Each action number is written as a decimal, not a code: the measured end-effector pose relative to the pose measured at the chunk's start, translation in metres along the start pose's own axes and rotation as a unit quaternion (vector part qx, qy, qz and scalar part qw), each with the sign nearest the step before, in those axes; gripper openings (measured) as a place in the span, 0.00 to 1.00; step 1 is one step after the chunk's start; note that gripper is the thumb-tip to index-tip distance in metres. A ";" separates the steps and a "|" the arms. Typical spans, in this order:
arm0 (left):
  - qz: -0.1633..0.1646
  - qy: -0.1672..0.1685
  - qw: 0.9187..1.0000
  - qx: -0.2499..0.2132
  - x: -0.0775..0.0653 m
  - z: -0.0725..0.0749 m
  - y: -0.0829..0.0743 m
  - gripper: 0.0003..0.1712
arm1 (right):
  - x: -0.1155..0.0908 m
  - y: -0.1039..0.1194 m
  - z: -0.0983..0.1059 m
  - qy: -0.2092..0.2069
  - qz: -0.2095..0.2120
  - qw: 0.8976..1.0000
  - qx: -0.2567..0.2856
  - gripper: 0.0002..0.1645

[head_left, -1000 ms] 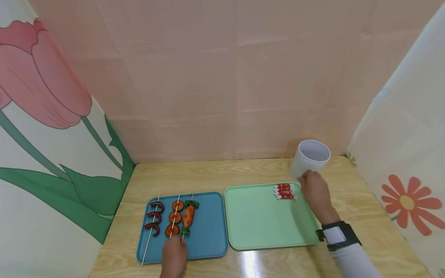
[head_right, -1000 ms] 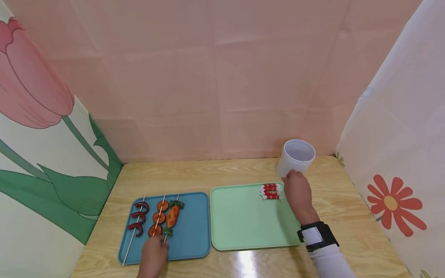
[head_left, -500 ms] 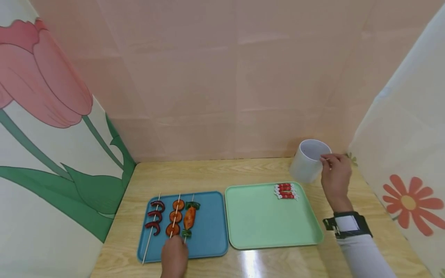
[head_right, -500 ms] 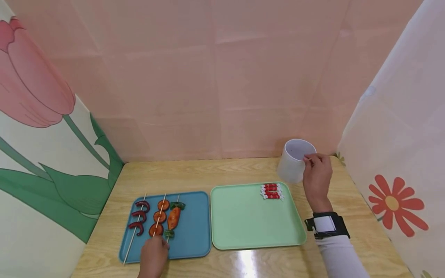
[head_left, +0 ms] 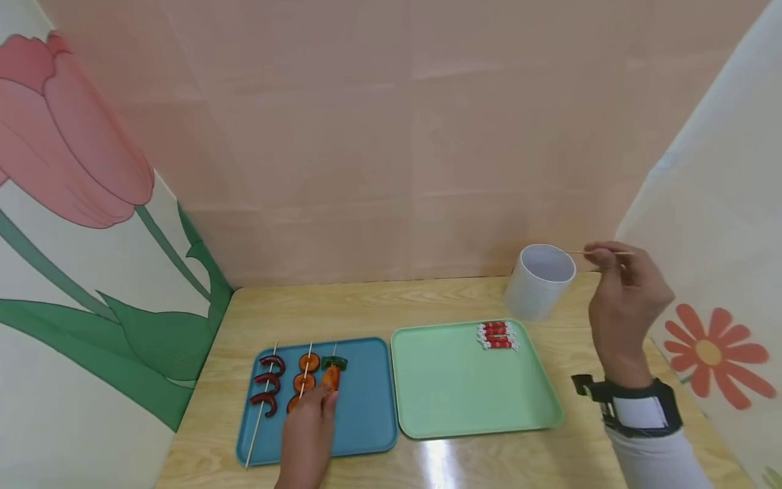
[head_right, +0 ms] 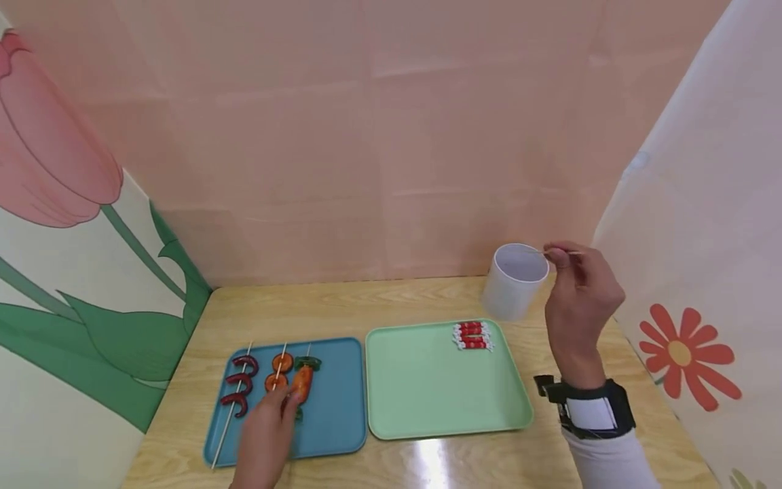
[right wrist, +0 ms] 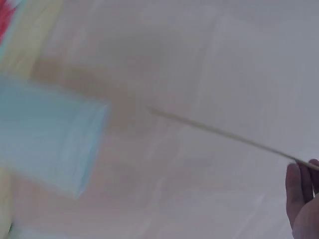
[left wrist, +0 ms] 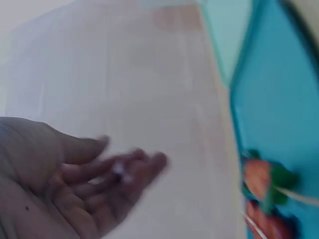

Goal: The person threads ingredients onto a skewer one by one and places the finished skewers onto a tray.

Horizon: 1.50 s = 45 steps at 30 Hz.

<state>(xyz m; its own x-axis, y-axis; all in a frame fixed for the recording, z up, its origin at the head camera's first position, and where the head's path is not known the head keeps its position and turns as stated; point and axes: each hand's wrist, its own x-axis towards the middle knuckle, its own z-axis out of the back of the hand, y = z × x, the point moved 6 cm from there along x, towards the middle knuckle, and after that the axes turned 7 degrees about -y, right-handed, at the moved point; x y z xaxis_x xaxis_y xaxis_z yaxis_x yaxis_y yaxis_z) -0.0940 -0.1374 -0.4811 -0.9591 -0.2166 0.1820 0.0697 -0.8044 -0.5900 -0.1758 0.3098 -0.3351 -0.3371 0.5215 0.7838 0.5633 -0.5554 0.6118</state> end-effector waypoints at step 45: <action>0.007 0.075 0.909 -0.411 0.020 -0.041 -0.074 0.10 | -0.192 -0.157 -0.050 0.501 0.131 0.805 -0.289 0.10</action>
<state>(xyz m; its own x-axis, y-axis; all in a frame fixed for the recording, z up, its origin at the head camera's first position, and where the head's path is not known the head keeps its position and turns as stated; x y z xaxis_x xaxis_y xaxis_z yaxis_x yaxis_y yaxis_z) -0.1295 -0.0591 -0.4660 -0.9905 -0.0966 0.0979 -0.0877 -0.1044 -0.9907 -0.2372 0.2645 -0.5762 -0.8665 -0.2857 0.4093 0.3663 -0.9210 0.1325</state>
